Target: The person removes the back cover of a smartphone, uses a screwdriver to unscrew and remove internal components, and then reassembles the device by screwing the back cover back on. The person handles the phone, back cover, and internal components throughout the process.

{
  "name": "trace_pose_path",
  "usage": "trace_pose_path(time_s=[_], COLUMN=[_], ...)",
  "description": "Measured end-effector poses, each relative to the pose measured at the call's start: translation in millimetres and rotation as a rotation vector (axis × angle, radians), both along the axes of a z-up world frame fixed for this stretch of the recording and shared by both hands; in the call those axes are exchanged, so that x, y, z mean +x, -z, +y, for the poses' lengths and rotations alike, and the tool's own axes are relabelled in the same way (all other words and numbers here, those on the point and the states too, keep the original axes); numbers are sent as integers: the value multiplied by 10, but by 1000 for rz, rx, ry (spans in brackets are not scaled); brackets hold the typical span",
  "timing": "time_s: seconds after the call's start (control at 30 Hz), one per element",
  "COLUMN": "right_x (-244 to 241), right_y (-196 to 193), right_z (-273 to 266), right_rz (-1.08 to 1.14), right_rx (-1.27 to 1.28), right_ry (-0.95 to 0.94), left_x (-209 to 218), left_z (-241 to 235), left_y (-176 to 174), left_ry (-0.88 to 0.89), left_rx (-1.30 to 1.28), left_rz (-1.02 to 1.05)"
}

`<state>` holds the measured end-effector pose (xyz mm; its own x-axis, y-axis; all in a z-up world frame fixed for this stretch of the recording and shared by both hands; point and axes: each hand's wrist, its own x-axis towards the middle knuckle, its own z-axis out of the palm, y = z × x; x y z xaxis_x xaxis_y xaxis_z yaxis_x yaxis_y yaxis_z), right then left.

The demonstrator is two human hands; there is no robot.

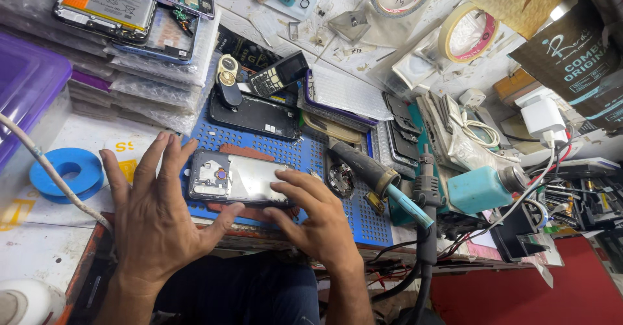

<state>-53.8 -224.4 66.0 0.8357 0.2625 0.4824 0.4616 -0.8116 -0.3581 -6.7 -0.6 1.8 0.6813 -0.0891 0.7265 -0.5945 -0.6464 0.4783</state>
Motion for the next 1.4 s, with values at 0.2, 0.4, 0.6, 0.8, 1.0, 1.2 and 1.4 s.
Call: trace_pose_path(time_s=[0.2, 0.4, 0.6, 0.8, 1.0, 1.2, 1.4], right_x=[338, 411, 479, 661, 475, -64, -364], right_y=[-188, -240, -114, -12, 5, 117, 218], right_z=[60, 40, 48, 1, 19, 186, 272], right_rz=[171, 183, -100, -283, -60, 226, 133], right_rx=[-140, -247, -214, -316, 289, 1013, 1070], right_ry=[-151, -206, -220, -127, 155, 5, 34], left_x=[-5, 9, 10, -1, -104, -251, -525], left_z=[43, 33, 43, 28, -137, -652, -755], left_y=[25, 52, 66, 31, -155, -324, -282], left_ry=[69, 41, 58, 26, 13, 854, 676], left_rx=[-118, -102, -140, -126, -302, -1202, -1205], left_rz=[-3, 8, -30, -14, 1, 346, 548])
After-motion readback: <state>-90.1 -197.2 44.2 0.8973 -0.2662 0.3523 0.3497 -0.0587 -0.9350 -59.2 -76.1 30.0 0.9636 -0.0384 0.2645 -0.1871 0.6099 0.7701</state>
